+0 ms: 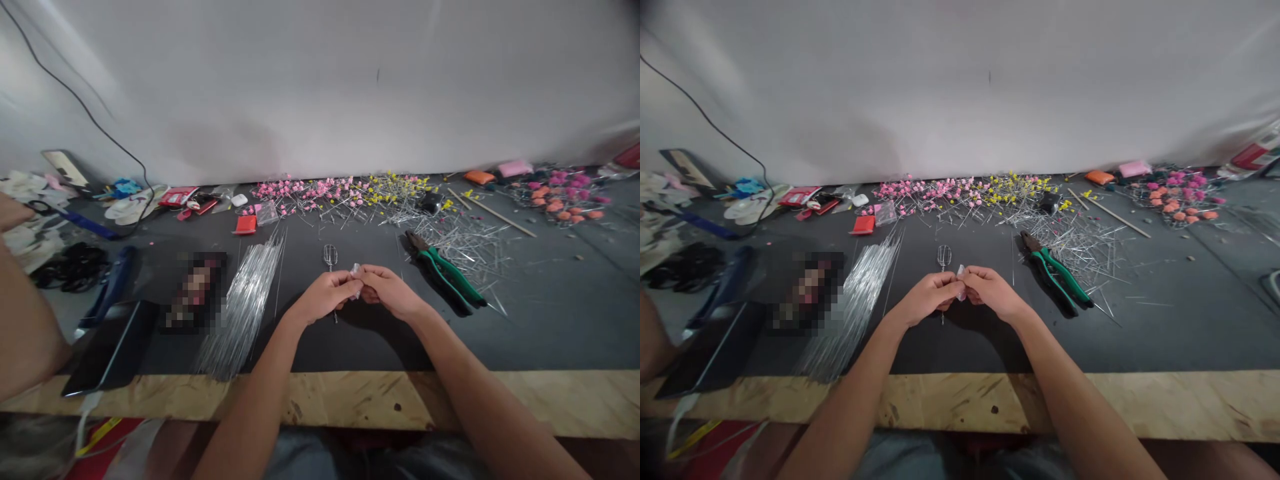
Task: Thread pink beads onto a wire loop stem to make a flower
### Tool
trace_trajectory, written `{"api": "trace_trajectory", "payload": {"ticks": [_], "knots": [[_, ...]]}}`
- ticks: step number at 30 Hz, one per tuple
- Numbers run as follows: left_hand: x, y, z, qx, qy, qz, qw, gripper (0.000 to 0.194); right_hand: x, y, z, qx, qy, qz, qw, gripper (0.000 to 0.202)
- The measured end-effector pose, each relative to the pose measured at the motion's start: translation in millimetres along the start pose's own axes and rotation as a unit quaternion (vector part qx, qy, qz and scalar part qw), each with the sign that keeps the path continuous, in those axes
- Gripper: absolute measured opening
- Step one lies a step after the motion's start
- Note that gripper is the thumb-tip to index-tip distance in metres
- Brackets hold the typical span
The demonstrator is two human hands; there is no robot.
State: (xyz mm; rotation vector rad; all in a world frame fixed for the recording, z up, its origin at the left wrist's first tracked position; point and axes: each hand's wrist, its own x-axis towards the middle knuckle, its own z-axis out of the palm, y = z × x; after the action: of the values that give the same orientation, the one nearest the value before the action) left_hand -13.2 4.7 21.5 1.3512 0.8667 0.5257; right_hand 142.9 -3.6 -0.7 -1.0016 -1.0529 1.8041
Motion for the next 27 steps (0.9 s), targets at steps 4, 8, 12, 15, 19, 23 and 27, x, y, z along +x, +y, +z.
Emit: {"api": "trace_trajectory", "payload": {"ticks": [4, 8, 12, 15, 19, 23, 27], "knots": [[2, -9, 1.5, -0.109, -0.006, 0.012, 0.994, 0.028, 1, 1, 4, 0.043, 0.008, -0.003, 0.999, 0.025], [4, -12, 4.8, -0.2, 0.031, 0.012, 0.979, 0.03, -1, 0, 10, 0.08, 0.021, -0.037, 0.996, 0.025], [2, -11, 6.1, -0.153, 0.067, 0.033, 0.985, 0.032, -1, 0, 11, 0.084, 0.026, -0.039, 0.995, 0.024], [-1, -10, 7.1, 0.015, 0.126, 0.112, 0.986, 0.028, 1, 2, 6, 0.075, 0.044, -0.03, 0.996, 0.019], [-4, -11, 6.9, 0.248, 0.139, 0.168, 0.944, 0.077, 2, 4, -1, 0.054, 0.07, -0.01, 0.996, 0.011], [-2, -17, 4.9, 0.362, 0.16, 0.169, 0.903, 0.058, 0, 3, -2, 0.018, 0.059, -0.01, 0.998, 0.012], [0, -22, 3.2, 0.432, 0.203, 0.172, 0.862, 0.052, -1, 1, -1, -0.039, 0.055, -0.027, 0.997, 0.012]]}}
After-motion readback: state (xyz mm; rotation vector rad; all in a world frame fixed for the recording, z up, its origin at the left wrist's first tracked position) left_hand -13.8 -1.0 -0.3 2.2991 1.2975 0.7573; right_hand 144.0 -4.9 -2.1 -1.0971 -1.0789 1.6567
